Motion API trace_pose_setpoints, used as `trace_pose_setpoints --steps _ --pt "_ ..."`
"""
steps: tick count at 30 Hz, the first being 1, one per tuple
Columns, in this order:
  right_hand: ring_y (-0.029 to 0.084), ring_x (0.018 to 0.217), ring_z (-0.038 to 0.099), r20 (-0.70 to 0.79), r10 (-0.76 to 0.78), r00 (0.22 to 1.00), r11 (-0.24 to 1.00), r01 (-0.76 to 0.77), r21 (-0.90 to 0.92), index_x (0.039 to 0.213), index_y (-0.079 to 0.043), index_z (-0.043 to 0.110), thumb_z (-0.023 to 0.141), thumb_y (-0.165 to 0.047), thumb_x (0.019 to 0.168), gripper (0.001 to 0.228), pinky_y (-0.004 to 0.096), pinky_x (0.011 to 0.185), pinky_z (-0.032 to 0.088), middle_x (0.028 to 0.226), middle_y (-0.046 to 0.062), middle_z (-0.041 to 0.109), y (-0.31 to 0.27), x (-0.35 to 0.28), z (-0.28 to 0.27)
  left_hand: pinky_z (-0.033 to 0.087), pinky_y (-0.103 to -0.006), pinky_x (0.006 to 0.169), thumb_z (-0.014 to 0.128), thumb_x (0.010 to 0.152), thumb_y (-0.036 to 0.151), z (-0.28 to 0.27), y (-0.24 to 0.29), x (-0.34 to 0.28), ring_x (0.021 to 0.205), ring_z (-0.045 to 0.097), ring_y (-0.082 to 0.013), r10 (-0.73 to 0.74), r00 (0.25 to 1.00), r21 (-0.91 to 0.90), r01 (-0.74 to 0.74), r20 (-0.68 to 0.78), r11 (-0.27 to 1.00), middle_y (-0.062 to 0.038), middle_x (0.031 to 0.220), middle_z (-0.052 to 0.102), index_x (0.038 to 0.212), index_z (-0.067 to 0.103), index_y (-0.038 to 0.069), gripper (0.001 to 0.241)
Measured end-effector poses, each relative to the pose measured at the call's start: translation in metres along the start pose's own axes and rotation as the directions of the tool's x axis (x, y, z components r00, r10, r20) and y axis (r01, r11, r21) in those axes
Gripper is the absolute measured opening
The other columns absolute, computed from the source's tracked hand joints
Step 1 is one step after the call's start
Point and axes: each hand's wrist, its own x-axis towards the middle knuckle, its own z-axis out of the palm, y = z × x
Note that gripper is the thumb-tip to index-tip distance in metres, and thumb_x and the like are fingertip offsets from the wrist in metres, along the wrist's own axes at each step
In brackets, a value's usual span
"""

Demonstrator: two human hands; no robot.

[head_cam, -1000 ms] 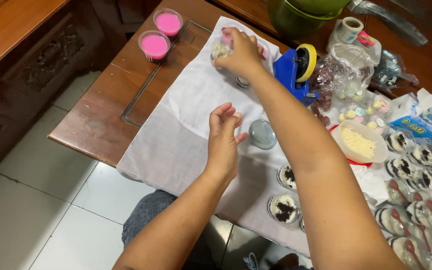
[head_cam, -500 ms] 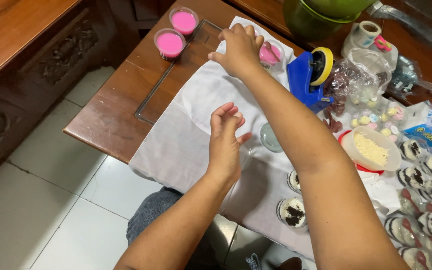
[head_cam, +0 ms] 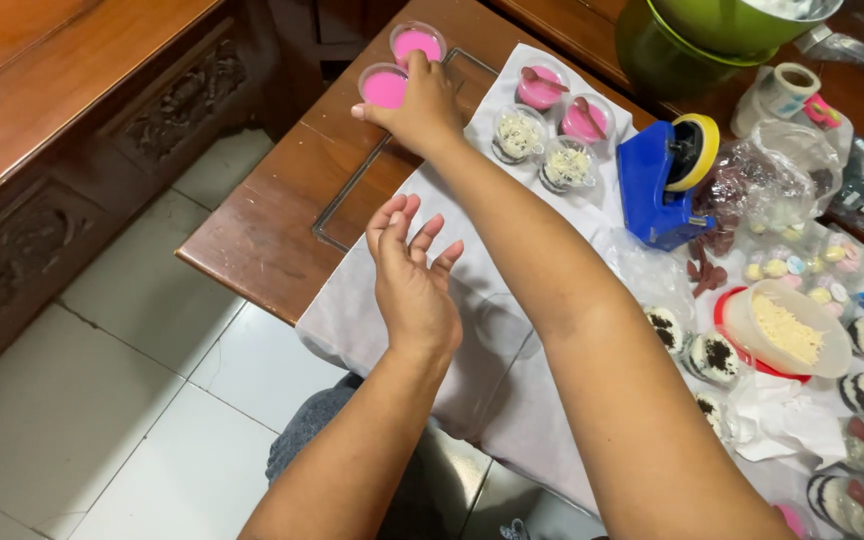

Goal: Assembling multi-layered dessert cups by adding jelly and toppings

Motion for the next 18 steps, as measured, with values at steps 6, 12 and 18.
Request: trace_pose_setpoints --steps 6,12,18 --pt "0.037 0.089 0.067 -0.138 -0.109 0.984 0.991 0.097 -0.091 0.119 -0.007 0.047 0.086 -0.031 0.068 0.069 0.047 0.078 0.055 0.102 0.018 0.065 0.015 0.006 0.025 0.043 -0.0348 0.085 0.045 0.095 0.031 0.001 0.005 0.003 0.110 0.051 -0.0192 -0.005 0.999 0.023 0.006 -0.036 1.000 -0.007 0.137 0.049 0.130 0.049 0.013 0.040" --pt "0.021 0.085 0.065 -0.038 -0.301 0.953 0.918 0.300 0.258 0.133 -0.011 0.043 0.091 -0.021 0.069 0.080 0.032 0.075 0.054 0.100 0.007 0.063 -0.011 -0.054 -0.100 0.042 -0.0357 0.091 0.046 0.088 0.041 0.000 0.013 0.007 0.128 0.045 -0.0250 -0.003 0.996 0.183 0.018 -0.084 0.983 -0.008 0.144 0.041 0.138 0.043 0.019 0.055" --pt "0.023 0.112 0.057 0.174 -0.339 0.924 0.843 0.217 0.493 0.145 -0.009 0.036 0.085 0.004 0.066 0.093 0.035 0.101 0.049 0.125 0.014 0.056 -0.030 -0.179 -0.267 0.046 -0.0459 0.090 0.050 0.079 0.061 0.008 -0.025 -0.008 0.122 0.050 -0.0330 -0.309 0.917 0.235 0.252 0.251 0.939 -0.019 0.140 0.044 0.148 0.038 0.017 0.083"
